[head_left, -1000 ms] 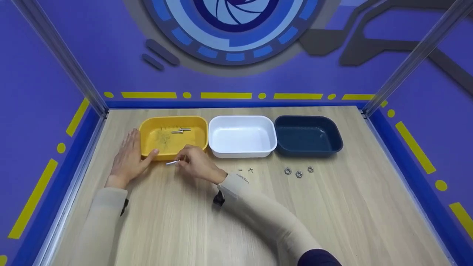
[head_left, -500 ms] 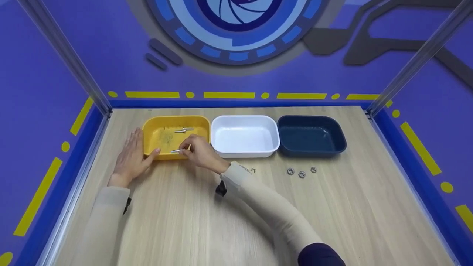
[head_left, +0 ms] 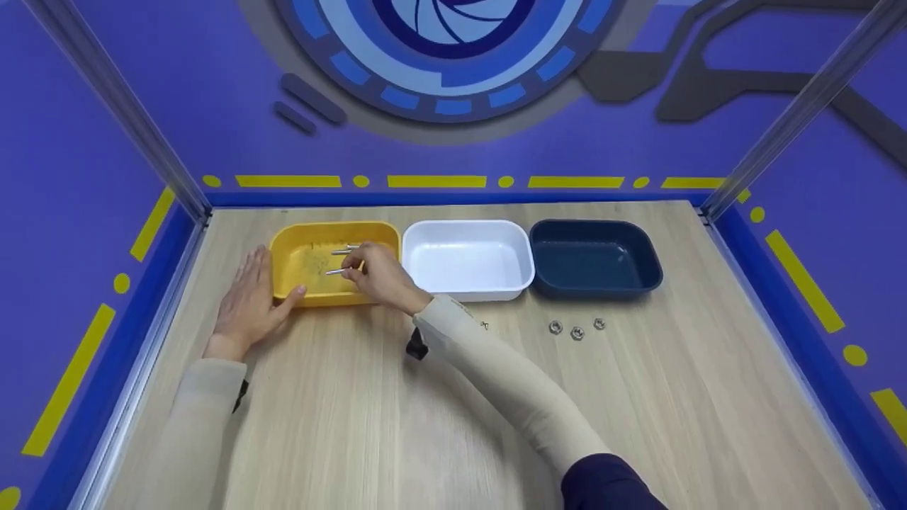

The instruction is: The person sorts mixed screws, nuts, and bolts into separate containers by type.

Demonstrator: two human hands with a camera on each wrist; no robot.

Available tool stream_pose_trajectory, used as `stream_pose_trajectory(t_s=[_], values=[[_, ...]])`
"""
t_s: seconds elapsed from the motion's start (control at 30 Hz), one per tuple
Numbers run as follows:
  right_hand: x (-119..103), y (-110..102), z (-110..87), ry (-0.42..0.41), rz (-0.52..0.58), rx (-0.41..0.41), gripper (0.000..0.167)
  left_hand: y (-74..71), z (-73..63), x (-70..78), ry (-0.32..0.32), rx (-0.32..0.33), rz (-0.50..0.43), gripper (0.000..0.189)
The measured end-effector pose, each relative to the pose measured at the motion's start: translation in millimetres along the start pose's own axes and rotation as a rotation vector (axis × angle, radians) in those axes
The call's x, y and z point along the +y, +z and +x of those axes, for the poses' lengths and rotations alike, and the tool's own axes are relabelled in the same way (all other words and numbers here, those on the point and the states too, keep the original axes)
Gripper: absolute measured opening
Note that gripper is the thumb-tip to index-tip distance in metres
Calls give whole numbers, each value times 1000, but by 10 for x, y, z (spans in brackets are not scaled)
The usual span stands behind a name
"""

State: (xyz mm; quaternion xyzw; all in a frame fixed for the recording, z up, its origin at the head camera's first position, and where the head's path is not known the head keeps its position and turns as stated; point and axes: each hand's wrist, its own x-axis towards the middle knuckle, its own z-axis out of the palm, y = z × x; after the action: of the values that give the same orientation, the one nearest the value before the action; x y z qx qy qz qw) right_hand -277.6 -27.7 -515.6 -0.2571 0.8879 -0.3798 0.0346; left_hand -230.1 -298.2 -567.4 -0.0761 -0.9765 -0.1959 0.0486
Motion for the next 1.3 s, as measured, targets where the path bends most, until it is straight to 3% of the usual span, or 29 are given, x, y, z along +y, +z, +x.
stream_pose_trajectory(t_s=[0.4,0.7,0.9,1.3], values=[[27,-35,196,33,-19,16,14,11,35,20,18,14,-9,105],[50,-42,370,111,-41,27,13,-2,63,30,10,8,-11,105],[36,2,461,209,-17,14,13,-21,56,4,3,3,-13,106],[43,61,480,255,-30,43,13,-8,2,-8,7,12,-19,105]])
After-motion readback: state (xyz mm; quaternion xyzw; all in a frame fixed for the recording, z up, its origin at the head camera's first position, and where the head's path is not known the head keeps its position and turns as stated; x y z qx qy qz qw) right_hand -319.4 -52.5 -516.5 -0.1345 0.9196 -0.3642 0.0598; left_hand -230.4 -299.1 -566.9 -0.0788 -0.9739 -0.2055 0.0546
